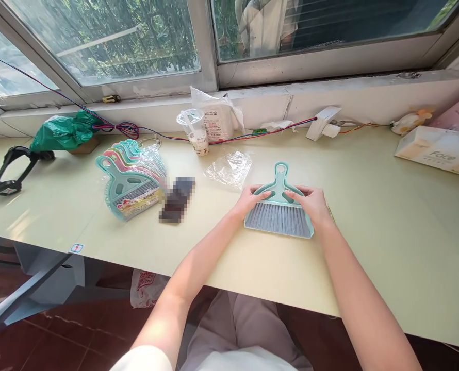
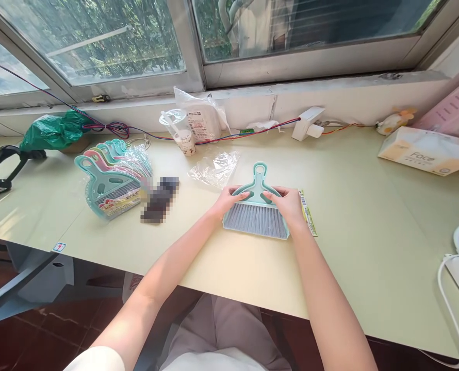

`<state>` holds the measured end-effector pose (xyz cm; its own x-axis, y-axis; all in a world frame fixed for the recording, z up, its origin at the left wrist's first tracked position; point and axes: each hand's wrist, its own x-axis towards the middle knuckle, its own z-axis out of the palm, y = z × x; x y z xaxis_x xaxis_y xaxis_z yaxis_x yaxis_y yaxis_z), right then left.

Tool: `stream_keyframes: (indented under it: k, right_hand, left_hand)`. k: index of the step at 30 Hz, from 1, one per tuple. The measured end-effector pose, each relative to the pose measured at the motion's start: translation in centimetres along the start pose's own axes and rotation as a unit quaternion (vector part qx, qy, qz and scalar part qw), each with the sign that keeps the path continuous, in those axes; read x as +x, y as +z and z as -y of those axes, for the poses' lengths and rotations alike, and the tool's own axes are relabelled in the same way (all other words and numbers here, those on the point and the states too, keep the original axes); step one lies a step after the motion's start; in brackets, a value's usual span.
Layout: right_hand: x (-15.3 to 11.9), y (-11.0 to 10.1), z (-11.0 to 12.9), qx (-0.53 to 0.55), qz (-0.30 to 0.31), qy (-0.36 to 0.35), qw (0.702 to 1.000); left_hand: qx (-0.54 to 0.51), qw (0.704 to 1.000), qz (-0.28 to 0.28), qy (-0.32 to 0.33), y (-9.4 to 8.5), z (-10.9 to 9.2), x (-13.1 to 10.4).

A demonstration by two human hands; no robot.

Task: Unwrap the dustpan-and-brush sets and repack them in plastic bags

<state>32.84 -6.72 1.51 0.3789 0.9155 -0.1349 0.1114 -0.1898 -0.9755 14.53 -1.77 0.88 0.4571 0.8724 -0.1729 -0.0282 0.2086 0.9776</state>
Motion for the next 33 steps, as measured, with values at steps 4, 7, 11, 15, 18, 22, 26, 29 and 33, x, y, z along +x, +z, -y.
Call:
stream_keyframes:
  k: [4,7,11,15,18,22,26,29,33]
  right_hand:
    - [0.4,-1.6,-0.2,-0.053,-0.012,-0.071,0.996]
    - [0.9,-3.8,-1.2,-0.220,-0.140,-0.109,0.959]
    - [1.7,-5.8,-3.0,-0.383,-0.141,-0.086,0.909]
    - [2.4,-5.7,-4.1,-0.354,-0.117,-0.108,0.922]
    - [2.7,-5.8,-4.5,-0.336,-0.130,-0.126,0.924]
    - [2.3,-6.4,-4.4,-0.419,-0.141,-0.095,0.892]
    - [2.2,-7.0,-4.1,-0.442,-0.133,-0.105,0.881]
    - [2.6,-7.4,-4.2,-0.430,-0.112,-0.116,0.888]
    - [2.7,-7.4,-4.1,-0.443,-0.108,-0.088,0.885]
  left_hand:
    - [-0.050,0.999,0.011,-0.008,-0.6,-0.2,0.2]
    - [-0.095,0.995,0.024,-0.011,-1.4,-0.1,0.6]
    - [-0.109,0.994,0.007,-0.005,-2.1,0.3,1.3]
    - [-0.149,0.989,-0.011,0.001,-2.4,0.3,1.5]
    - [-0.157,0.988,-0.008,-0.013,-2.6,0.3,1.6]
    - [-0.153,0.988,-0.001,-0.023,-2.9,0.4,1.8]
    - [-0.143,0.989,-0.007,-0.033,-2.8,0.3,1.7]
    - [-0.139,0.990,-0.010,-0.033,-2.6,0.1,1.5]
    - [-0.142,0.989,-0.010,-0.033,-2.5,-0.1,1.4]
